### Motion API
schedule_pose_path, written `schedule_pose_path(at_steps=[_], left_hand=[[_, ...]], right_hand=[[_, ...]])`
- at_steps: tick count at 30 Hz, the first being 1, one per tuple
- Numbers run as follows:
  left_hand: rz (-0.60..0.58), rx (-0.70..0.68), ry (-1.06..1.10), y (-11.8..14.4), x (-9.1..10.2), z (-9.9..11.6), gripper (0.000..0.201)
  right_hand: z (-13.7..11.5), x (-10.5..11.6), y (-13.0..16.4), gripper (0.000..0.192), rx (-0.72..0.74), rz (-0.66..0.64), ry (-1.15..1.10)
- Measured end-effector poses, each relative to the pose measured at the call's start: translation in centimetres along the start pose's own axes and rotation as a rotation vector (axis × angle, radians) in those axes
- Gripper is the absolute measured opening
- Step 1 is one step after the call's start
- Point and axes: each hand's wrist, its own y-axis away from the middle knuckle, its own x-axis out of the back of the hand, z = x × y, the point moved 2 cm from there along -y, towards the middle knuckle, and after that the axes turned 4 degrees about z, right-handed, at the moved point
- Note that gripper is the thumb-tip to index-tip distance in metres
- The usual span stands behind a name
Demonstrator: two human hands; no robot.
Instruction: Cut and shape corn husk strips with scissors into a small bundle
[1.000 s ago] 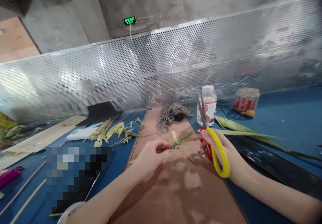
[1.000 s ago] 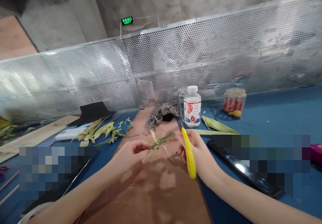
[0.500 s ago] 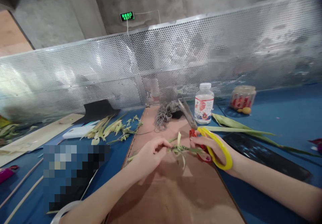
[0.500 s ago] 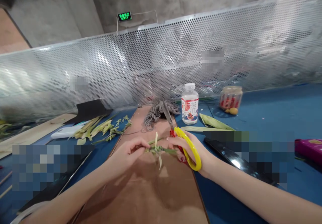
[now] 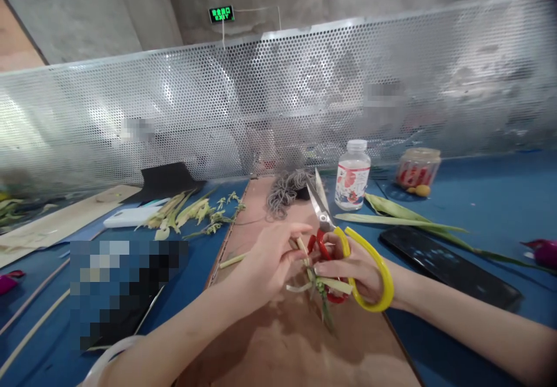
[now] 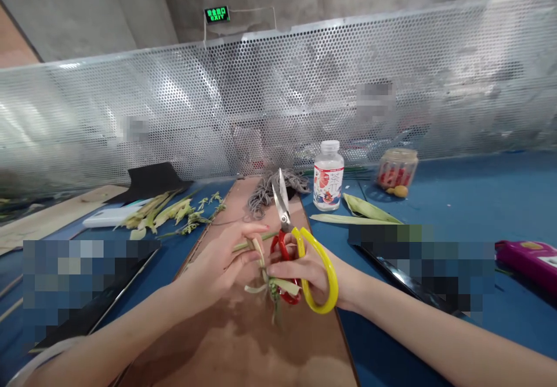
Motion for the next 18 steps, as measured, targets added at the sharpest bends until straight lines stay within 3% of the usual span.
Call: schedule_pose_path(at_steps=[4, 7, 9, 11, 14, 18], left_hand=[[0.001, -0.032, -0.064, 0.1, -0.2, 0.1, 0.033], [0.152, -0.054, -0.147, 0.2, 0.0, 0.5, 0.032], [0.244, -0.058, -0.184, 0.5, 0.2, 0.9, 0.02], [0.195, -0.062, -0.23, 0.6, 0.1, 1.1, 0.01], [0.006, -0.075, -0.32, 0.7, -0.2, 1.2, 0.023], [-0.133, -0.046, -0.342, 0.6, -0.4, 0.9, 0.026]], right_hand=[[0.5, -0.3, 0.2, 0.016, 0.031, -0.058, 0.007], [0.6, -0.4, 0.3, 0.015, 0.054, -0.017, -0.035], [0.7, -0.3, 0.2, 0.018, 0.082, 0.046, -0.055], [0.6, -0.1, 0.0, 0.02, 0.15, 0.107, -0.05], [0.4, 0.3, -0.1, 0.019, 0.239, 0.118, -0.032], [0.3, 0.5, 0.0, 0.019, 0.248, 0.09, -0.019]])
